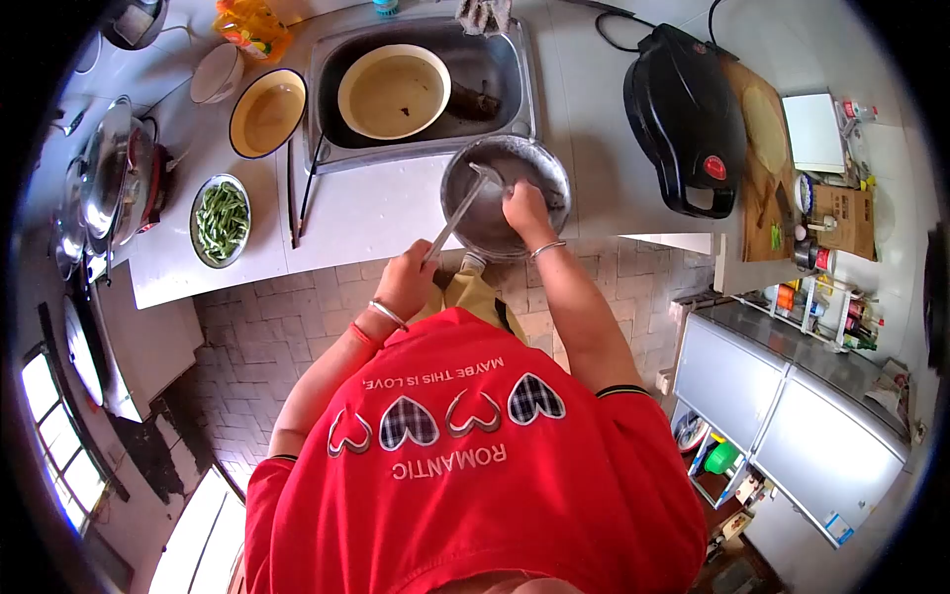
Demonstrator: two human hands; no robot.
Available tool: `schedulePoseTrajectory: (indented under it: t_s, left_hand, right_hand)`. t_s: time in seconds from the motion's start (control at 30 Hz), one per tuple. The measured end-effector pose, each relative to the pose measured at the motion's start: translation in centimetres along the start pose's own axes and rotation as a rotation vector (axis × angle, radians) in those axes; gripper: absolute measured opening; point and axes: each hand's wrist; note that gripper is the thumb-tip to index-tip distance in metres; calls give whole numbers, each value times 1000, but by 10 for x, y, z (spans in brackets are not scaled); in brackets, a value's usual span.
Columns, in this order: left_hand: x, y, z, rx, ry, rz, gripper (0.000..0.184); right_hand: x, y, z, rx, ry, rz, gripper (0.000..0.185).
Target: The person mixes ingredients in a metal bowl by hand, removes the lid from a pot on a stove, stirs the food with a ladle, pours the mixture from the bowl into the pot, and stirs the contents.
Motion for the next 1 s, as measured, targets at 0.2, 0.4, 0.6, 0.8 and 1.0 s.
schedulePoseTrajectory:
  t_s: [0.2,0.4,0.6,0.8,1.0]
  left_hand:
    - [-10,-31,-4,-51,102,-33,20]
    - [-6,-53,27,229,322,-218,23]
    - [-3,-51,42,345,488,-182,20]
    - [8,-30,52,429,585,-229,16]
    - [10,-26,50,466,587,-232,15]
  right_hand:
    - [72,33,-32,-28,-749,-268,10]
    - [85,62,-50,643,-171,193,21]
    - [77,33,-37,750,-90,281,18]
    - [72,10,-21,792,6,381,5]
    - [83,38,-43,884,-63,369,6]
Point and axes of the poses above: each hand's wrist, its own y-axis away from the middle knuckle, its own x-axis out of the back of the hand, z = x × y, and after that the axes turned 15 degrees about -x, right-handed
